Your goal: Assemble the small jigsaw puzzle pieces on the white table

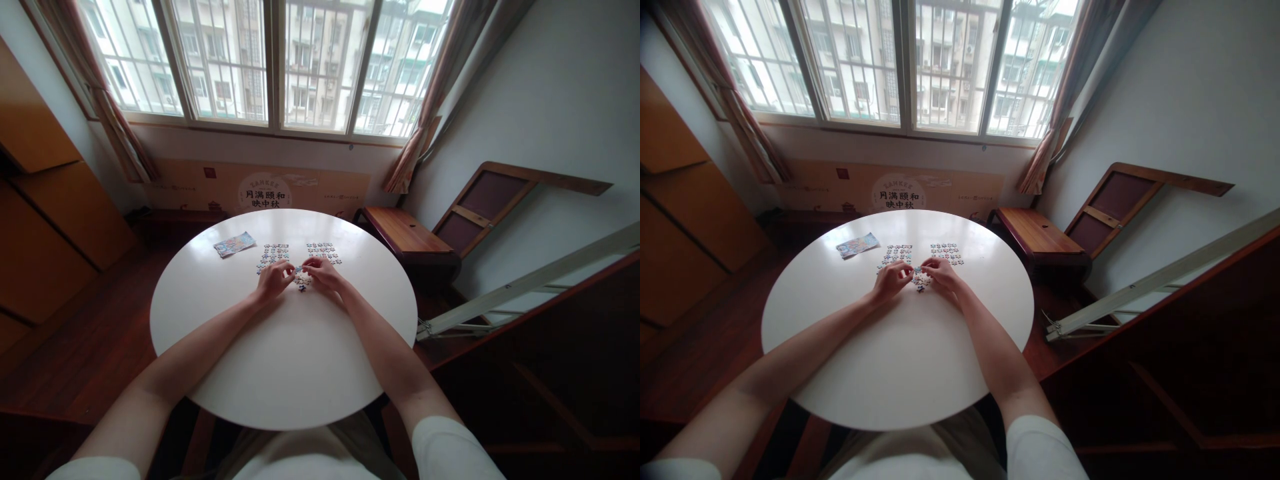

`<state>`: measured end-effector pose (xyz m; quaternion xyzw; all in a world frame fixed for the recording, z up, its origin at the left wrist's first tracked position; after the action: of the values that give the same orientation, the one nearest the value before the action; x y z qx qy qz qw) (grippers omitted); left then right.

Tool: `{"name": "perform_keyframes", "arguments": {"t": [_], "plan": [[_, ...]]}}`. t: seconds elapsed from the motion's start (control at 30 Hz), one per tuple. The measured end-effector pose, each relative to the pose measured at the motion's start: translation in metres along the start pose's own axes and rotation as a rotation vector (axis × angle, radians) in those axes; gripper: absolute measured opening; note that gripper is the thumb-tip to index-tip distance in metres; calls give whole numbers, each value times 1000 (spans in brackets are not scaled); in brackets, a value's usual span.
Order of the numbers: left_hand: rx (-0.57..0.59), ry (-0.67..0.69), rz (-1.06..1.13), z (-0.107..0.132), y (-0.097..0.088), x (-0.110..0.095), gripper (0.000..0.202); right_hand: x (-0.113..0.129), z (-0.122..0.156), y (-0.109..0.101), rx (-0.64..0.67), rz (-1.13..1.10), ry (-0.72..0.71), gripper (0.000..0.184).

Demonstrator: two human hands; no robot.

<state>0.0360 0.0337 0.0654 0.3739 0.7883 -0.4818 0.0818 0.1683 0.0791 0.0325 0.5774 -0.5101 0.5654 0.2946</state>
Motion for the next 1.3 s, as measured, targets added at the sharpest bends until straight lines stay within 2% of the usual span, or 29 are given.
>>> {"name": "perform_keyframes", "arguments": {"t": [0.43,1.3], "plan": [[-4,7,3,0,0,-1,23,0,0,1,21,20,-9,26],[-16,1,15,0,0,2,22,0,1,-1,-34,-14,27,25]]}}
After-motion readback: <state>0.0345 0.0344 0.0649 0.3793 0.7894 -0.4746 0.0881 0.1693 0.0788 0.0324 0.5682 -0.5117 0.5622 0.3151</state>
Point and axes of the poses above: each hand's wrist, its own z-axis away from the middle knuckle, its own y-axis out of the palm, x = y × z, the point moved 9 cm from there along -z, towards the middle knuckle, and after that the axes turned 4 degrees about z, right-handed, at the moved point
